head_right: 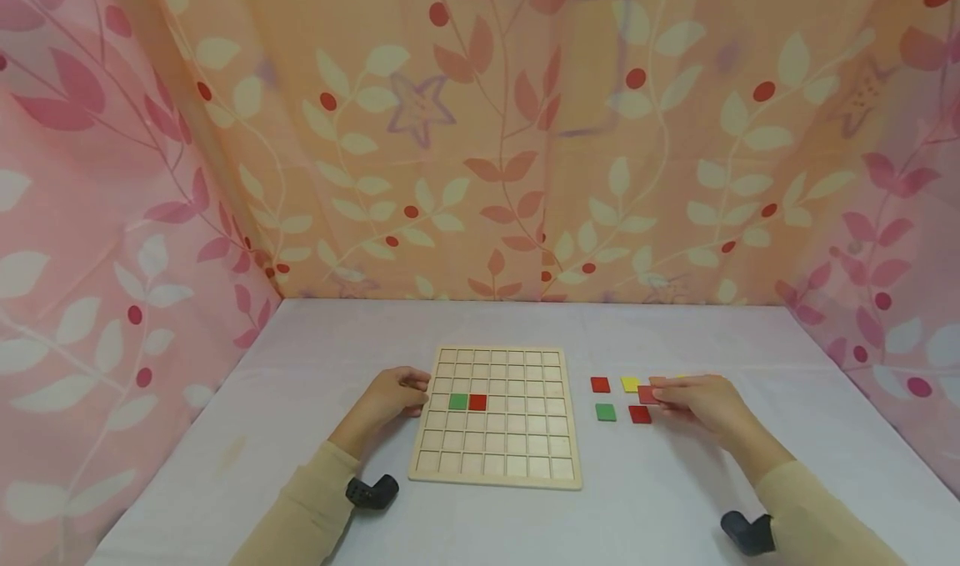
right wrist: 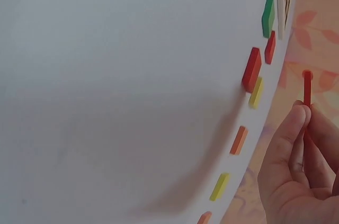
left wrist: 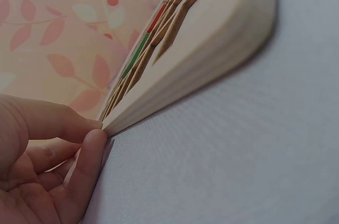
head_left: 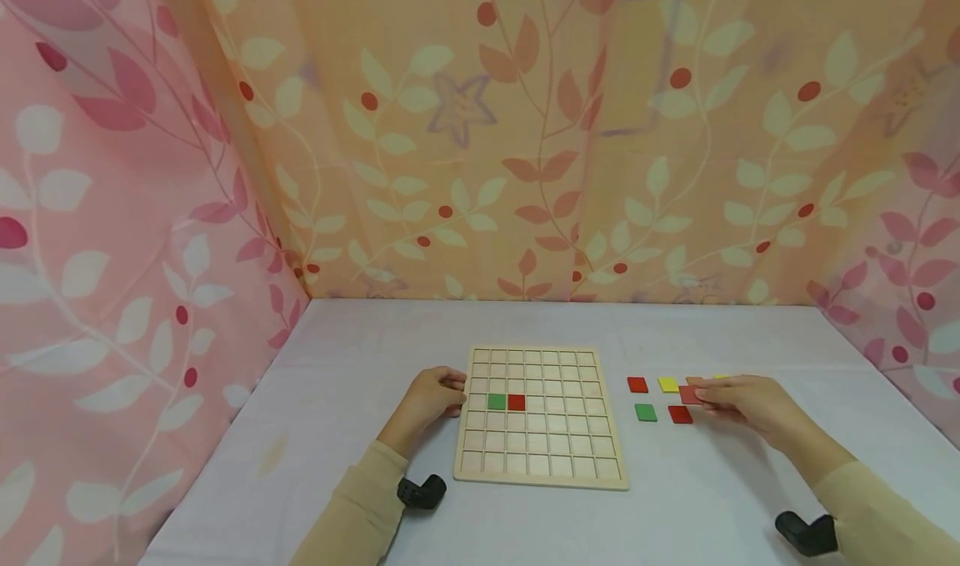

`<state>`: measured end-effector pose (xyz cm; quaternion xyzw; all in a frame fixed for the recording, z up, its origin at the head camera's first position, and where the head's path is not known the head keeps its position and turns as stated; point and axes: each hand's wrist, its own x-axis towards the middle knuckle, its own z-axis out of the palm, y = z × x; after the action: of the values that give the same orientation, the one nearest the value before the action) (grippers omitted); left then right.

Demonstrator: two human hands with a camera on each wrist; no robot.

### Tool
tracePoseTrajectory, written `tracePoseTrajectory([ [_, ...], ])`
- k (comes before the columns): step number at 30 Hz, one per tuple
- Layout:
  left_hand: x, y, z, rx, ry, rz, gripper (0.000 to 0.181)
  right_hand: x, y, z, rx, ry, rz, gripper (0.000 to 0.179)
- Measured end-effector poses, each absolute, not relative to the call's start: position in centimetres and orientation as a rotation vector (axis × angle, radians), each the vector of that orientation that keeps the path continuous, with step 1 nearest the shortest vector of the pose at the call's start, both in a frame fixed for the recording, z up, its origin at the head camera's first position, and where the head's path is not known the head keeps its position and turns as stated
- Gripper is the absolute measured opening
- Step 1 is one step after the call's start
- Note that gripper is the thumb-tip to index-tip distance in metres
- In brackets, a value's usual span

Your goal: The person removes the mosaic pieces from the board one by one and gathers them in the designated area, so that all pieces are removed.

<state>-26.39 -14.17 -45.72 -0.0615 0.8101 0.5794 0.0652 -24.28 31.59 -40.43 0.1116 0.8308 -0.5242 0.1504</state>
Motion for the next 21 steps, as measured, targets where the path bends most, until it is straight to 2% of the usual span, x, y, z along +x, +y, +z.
tracePoseTrajectory([
  [6,-26.5,-14.2,-45.8,-0.184,2.444,1.745,0.033,-24.4,32.6,-40.3,0.322,2.366,-1.530,0.071],
  [13,-26.5,-14.3,-45.8,-0.161,2.451,1.744,0.033,-24.4,33.6,-40.7,0.316,2.360,-1.513,0.042],
  [21,-26.5,-14.2,-45.8,-0.168,2.446,1.739,0.033,-24.7,34.5,-41.4,0.373,2.375,-1.438,0.048],
])
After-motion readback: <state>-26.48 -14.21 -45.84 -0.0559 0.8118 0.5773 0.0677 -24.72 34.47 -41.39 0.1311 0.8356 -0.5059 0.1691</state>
